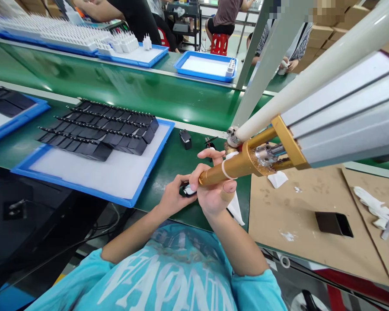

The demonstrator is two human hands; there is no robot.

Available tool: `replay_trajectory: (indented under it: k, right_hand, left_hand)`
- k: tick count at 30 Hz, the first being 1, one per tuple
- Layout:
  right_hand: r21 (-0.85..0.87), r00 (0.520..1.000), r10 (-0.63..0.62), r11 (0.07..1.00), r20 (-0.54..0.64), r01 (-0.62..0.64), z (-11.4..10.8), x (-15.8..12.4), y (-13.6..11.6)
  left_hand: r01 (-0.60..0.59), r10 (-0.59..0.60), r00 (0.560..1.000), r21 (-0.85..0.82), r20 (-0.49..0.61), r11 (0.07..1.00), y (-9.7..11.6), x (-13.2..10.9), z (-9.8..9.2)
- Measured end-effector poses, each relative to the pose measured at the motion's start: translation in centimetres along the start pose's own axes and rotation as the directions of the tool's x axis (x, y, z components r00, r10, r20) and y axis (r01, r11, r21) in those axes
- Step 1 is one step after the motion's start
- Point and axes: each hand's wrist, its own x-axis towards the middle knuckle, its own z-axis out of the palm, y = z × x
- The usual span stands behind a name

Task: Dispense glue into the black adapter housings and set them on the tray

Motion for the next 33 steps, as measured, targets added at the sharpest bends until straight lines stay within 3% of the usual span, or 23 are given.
replay_trajectory:
  k: [7, 12, 15, 18, 20, 23, 27, 29, 32, 33]
  right_hand:
    - [-0.106, 0.999, -0.052, 0.993, 0.004, 0.052, -0.6, 0.2, 0.2]
    - [-0.187, 0.988, -0.139, 0.974, -0.06, 0.126, -3.9, 1.0, 0.1]
    - [-0.459, 0.963, -0.241, 0.873, -0.119, 0.162, -7.0, 1.5, -0.2]
    - [-0.691, 0.944, -0.29, 0.715, -0.154, 0.107, -9.9, 2.0, -0.9]
    - [-0.756, 0.944, -0.282, 0.652, -0.171, 0.058, -11.6, 2.3, -1.5]
    - [-0.778, 0.962, -0.215, 0.629, -0.169, 0.003, -13.9, 3.0, -2.3]
    - [-0.823, 0.984, -0.148, 0.568, -0.102, 0.0, -16.0, 3.7, -2.7]
    - [-0.889, 0.968, -0.245, 0.453, -0.061, 0.059, -16.6, 3.4, -2.7]
    - [-0.976, 0.861, -0.499, 0.124, 0.095, 0.18, -16.6, 2.3, -2.6]
    - [-0.972, 0.848, -0.495, 0.028, 0.189, 0.233, -16.5, 1.8, -2.5]
  left_hand:
    - [0.168, -0.177, 0.983, 0.144, 0.049, 0.975, -0.5, 0.4, -0.4]
    - [0.215, -0.235, 0.97, 0.222, 0.064, 0.951, -1.1, 0.9, -1.1]
    - [0.196, -0.219, 0.971, 0.204, 0.099, 0.959, -1.1, 1.2, -1.6]
    - [0.183, -0.213, 0.967, 0.199, 0.139, 0.963, -0.9, 1.8, -1.9]
    - [0.18, -0.216, 0.963, 0.214, 0.161, 0.96, -0.6, 2.3, -2.0]
    - [0.163, -0.206, 0.961, 0.221, 0.187, 0.962, -0.2, 3.2, -2.0]
    - [0.138, -0.173, 0.952, 0.151, 0.251, 0.979, -0.2, 4.0, -1.8]
    - [0.127, -0.15, 0.947, 0.099, 0.283, 0.987, -0.4, 4.1, -1.7]
    - [0.101, -0.105, 0.955, 0.028, 0.278, 0.994, -1.0, 3.8, -1.5]
    - [0.089, -0.087, 0.96, 0.004, 0.266, 0.996, -1.2, 3.7, -1.4]
